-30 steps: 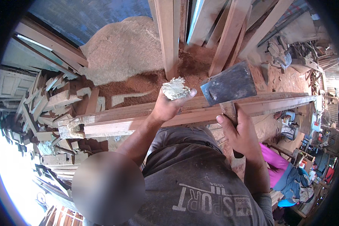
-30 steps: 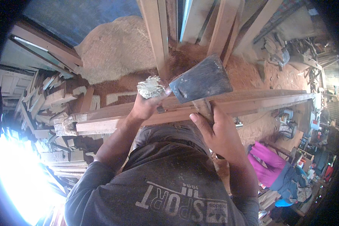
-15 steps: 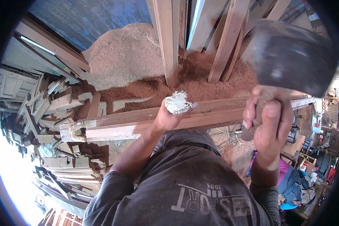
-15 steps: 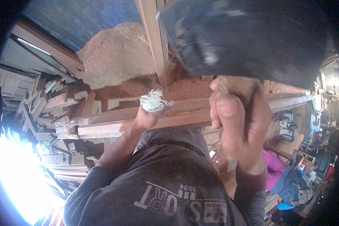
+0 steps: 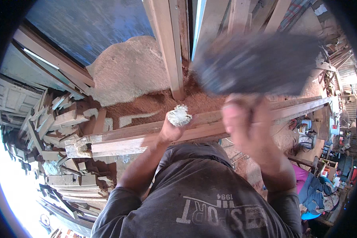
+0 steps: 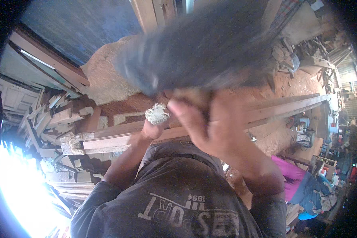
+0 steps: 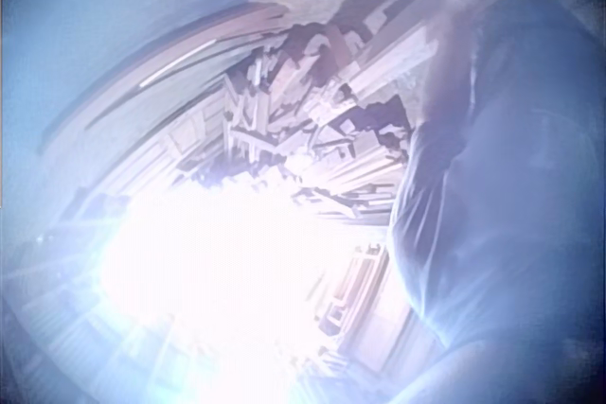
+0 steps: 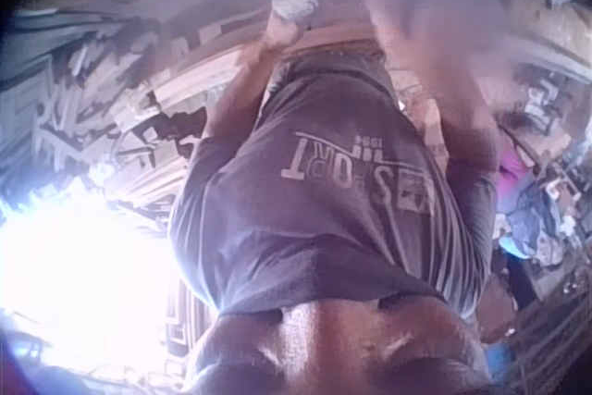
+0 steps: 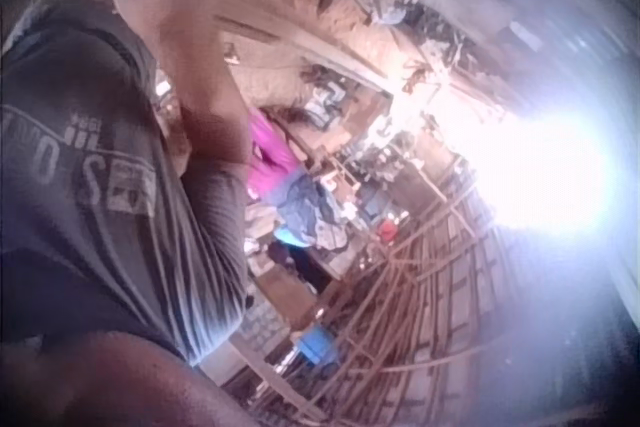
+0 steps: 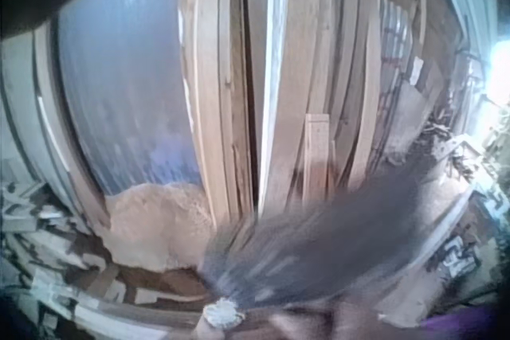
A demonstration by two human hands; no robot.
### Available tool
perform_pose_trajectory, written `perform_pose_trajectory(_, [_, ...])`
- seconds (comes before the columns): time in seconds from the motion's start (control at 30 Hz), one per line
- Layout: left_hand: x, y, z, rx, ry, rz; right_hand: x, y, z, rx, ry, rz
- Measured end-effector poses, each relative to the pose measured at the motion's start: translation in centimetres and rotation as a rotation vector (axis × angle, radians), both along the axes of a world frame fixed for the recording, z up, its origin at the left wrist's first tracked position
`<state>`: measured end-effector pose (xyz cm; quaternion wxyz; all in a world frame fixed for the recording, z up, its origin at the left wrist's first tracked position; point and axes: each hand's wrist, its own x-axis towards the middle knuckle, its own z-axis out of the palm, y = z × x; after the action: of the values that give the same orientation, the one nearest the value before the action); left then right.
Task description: The person hammers small wooden blocks onto a long plank using a hammer, then uses a ruler and pencil to mark measurements on the plank. The person works in a cluttered workshop with other people present.
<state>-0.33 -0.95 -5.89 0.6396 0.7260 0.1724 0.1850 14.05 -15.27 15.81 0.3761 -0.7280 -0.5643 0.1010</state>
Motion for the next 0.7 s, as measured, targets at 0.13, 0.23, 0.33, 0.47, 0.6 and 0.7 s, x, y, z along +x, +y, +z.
perform_pose_trajectory(0.13, [-1.8, -2.9, -4.7, -0.173, -0.122, -0.074, 0.6, -2.5, -6.9, -0.684, -0.061, 0.102])
perform_pose_trajectory(0.23, [-1.2, -1.3, -3.1, -0.108, -0.120, 0.011, 0.8, -1.2, -4.3, -0.604, 0.038, 0.023])
perform_pose_trajectory(0.33, [-0.2, 1.3, -0.5, 0.095, 0.117, -0.014, 1.8, -0.8, -2.0, -0.270, 0.209, -0.127])
perform_pose_trajectory(0.47, [-0.8, 2.7, 1.1, -0.078, 0.122, 0.045, 3.9, -2.4, -3.3, -0.368, 0.583, -0.243])
perform_pose_trajectory(0.6, [-0.3, 2.3, 3.4, -0.058, 0.168, 0.064, 6.3, -4.8, -6.1, -0.489, 0.779, -0.292])
perform_pose_trajectory(0.7, [0.0, 1.7, 4.1, -0.009, 0.161, 0.102, 7.6, -5.9, -6.8, -0.553, 0.806, -0.282])
